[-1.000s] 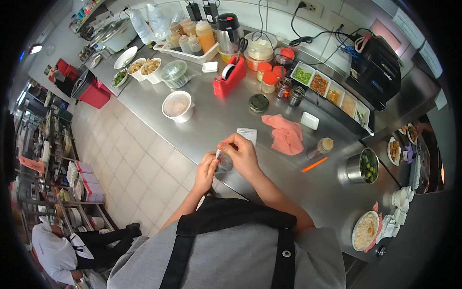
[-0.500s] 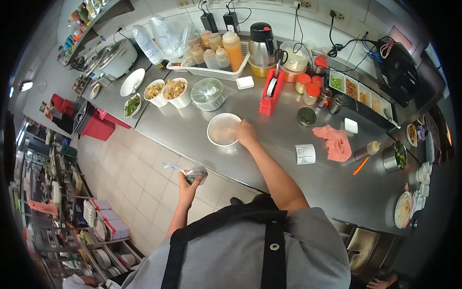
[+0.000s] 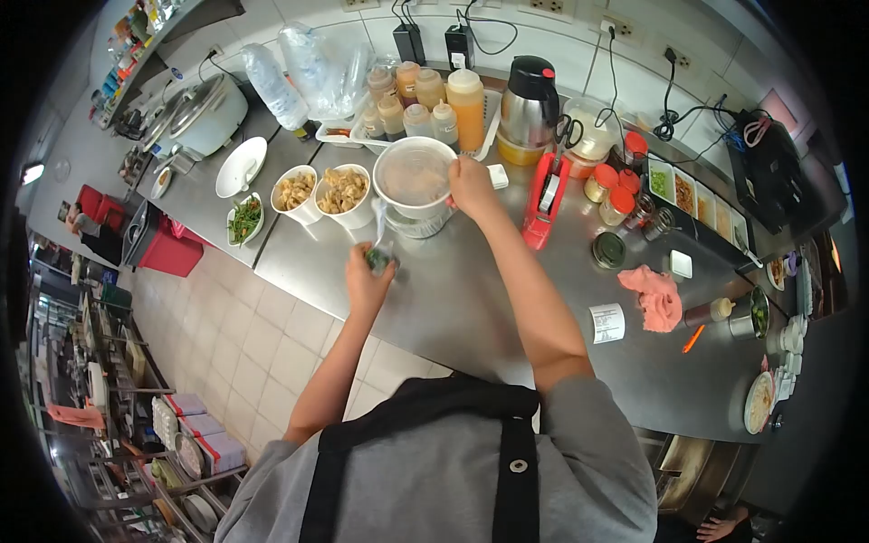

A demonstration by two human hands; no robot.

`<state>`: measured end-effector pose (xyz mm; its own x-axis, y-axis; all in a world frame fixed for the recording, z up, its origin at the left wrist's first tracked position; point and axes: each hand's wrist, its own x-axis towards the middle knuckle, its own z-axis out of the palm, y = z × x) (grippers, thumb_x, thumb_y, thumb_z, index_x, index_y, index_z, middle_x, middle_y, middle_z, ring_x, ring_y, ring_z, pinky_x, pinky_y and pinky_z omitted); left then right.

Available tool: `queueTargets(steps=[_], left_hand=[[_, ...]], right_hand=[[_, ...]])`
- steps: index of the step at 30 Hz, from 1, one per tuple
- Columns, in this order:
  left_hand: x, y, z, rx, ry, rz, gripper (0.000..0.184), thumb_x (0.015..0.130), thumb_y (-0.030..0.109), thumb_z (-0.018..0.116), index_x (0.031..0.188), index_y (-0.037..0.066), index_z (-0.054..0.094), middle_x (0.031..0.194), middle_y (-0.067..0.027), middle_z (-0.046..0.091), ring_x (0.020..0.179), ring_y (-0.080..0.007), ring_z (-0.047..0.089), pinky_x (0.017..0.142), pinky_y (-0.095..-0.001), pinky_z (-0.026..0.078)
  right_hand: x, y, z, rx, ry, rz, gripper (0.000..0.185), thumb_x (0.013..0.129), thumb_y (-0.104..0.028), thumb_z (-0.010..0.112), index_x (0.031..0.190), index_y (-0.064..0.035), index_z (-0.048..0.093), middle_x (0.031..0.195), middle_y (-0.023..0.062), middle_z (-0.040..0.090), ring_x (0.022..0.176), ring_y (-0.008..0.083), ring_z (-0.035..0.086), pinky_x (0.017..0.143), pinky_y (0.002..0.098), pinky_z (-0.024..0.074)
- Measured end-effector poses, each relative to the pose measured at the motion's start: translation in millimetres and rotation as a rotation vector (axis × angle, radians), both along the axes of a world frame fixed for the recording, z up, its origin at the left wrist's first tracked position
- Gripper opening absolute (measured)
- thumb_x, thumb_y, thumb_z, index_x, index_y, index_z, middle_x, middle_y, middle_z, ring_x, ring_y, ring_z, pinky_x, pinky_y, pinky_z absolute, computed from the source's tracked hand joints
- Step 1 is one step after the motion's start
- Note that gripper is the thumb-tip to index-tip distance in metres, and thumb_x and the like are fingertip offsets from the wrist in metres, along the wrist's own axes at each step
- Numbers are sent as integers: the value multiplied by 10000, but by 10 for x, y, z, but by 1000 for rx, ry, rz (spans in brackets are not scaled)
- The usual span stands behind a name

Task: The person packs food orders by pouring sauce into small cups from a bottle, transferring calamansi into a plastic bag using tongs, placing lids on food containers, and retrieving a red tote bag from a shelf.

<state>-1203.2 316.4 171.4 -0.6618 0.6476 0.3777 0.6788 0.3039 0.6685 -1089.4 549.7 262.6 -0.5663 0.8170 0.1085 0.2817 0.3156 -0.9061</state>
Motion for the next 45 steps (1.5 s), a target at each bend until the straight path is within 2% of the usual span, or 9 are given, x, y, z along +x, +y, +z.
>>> queueTargets(steps=[4,10,13,16,20,23,30,41,45], left_hand=[[-304,568,-296,-53,-35,-13,567,702,183,828,1156,13,534,1079,-203,619,1037,-396,533,884,-453,445],[-582,480,-397,-151,24,-231,657,731,252,813,1259,-5,520,1068,-200,616,1009,-385,541,908,-464,427],[-772,475,-445,-198,105,-377,714,731,253,814,1315,-2,491,1059,-214,590,1015,-391,514,922,-477,413],[-912,463,-412,-194,74,-506,850,706,297,833,1381,-3,412,1138,-223,543,1070,-406,492,948,-480,403],[-1099,368,-313,-198,-114,-641,1036,656,220,875,1463,2,263,1252,-229,473,1132,-413,470,989,-487,393],[-1171,297,-233,-249,-124,-672,1133,631,186,891,1498,7,184,1314,-239,449,1184,-407,454,1023,-471,379],[-1317,719,-384,-53,-576,-973,1273,570,106,898,1514,-14,53,1479,-249,308,1331,-376,376,1095,-436,328],[-456,825,-596,88,-447,-678,1224,621,161,888,1501,-41,62,1494,-270,245,1378,-395,287,1136,-439,251],[-143,931,-538,81,-435,-605,1267,619,194,894,1508,-46,24,1511,-275,207,1389,-412,259,1148,-452,225]], right_hand=[[-469,217,-322,-29,-179,-1,393,1005,-237,366,926,74,592,658,175,660,491,252,650,473,365,532],[-385,226,-335,-31,-319,-31,507,1004,-371,366,942,53,638,717,189,678,624,290,694,699,437,546],[-314,-25,-284,158,-218,-273,479,1002,-375,392,973,22,658,763,174,693,715,296,706,729,448,529],[-255,-325,-470,218,26,-590,360,980,-324,505,985,-7,675,778,137,705,702,247,699,661,390,526],[-67,-842,-649,-30,182,-813,158,898,-161,670,928,-6,680,721,68,692,587,115,608,576,284,485],[265,-999,-736,-3,35,-908,163,905,-170,659,915,-9,684,700,63,682,577,104,594,572,283,486],[-49,-1038,-974,-328,101,-525,289,956,-229,589,1150,-24,650,905,62,683,765,120,603,663,286,494],[794,-774,-692,-274,31,-553,283,936,-130,533,1169,-7,635,916,44,667,791,148,624,712,296,504],[1211,-448,-757,-174,-19,-678,287,939,-189,528,1112,9,644,973,147,685,847,199,657,747,337,513]])
